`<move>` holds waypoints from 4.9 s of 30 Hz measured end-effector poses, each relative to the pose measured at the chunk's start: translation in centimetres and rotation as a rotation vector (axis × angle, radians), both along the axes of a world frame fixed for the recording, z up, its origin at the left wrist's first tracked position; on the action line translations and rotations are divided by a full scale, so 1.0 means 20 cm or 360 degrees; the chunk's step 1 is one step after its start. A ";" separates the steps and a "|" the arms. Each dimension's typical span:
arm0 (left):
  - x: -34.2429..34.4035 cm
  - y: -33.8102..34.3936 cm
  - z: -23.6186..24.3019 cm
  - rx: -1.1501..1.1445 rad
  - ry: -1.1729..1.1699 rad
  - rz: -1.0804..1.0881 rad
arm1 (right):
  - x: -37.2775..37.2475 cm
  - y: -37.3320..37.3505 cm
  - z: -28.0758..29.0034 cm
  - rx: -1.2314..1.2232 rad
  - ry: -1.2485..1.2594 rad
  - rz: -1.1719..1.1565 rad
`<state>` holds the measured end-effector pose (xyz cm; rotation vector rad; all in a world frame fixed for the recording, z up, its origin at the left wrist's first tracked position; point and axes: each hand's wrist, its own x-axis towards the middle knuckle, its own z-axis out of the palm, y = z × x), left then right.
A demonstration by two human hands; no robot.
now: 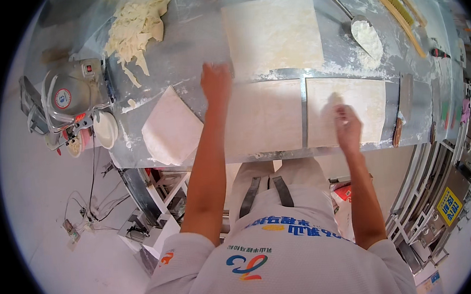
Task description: The person flattens a piece of dough on a metal table using a scraper, then cuts it into smaller rectangular sheets. They feed the sheets into a pasta machine to produce long strands of noodles, which are collected and placed on the table.
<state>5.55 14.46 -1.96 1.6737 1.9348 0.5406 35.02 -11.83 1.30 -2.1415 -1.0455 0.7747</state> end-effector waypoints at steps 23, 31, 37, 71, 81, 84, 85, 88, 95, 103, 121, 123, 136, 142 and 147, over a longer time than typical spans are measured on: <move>-0.37 -0.43 0.52 -0.0480 -0.0643 -0.0175 | -0.37 0.47 0.33 0.0278 0.0685 -0.0280; 0.11 0.32 0.16 -0.0272 -0.0730 -0.0271 | 0.15 1.11 0.00 0.0331 0.0280 -0.0168; 0.22 0.41 -0.09 0.0204 -0.0009 -0.0161 | 0.25 1.27 -0.24 0.0328 -0.0264 -0.0098; -0.27 0.32 0.15 -0.0061 0.0101 -0.1425 | -1.27 0.06 -0.08 -0.0058 0.1696 -0.1074; -1.91 -0.37 -0.08 -0.0087 0.0589 0.0378 | -1.72 0.27 0.14 0.0033 0.0924 -0.0036; -2.05 -0.43 -0.09 -0.0283 0.0409 0.0653 | -1.87 0.52 0.00 0.0162 0.0142 0.0287; -2.05 -0.42 -0.09 -0.0308 0.0356 0.0681 | -1.92 0.58 -0.05 0.0248 -0.0107 0.0304; -2.06 -0.43 -0.09 -0.0336 0.0559 0.0568 | -2.02 0.66 -0.14 0.0146 -0.0171 0.0220; -2.02 -0.41 0.17 -0.0562 -0.0693 0.0475 | -2.00 0.72 -0.11 0.0069 0.0332 0.0322; -1.40 -0.78 0.67 -0.0518 -0.1724 0.0585 | -1.29 0.83 0.27 0.0324 0.0620 0.0526; -0.24 -1.19 0.16 -0.0834 -0.1564 0.0784 | -0.52 1.23 -0.15 0.0242 0.0114 0.1077; -0.24 -1.17 0.14 -0.0856 -0.1323 0.0647 | -0.50 1.21 -0.17 0.0377 -0.0155 0.1074; 0.00 -1.25 0.38 -0.1552 -0.0753 0.0226 | -0.35 0.83 -0.06 0.0832 -0.0330 0.0171; 0.53 -1.39 0.31 -0.0630 -0.0295 -0.0868 | 0.35 -0.04 -0.09 0.0324 -0.0585 -0.0528; 0.82 -1.44 0.17 -0.0505 -0.0003 -0.0741 | 0.63 -0.36 -0.27 -0.0135 -0.0684 -0.0718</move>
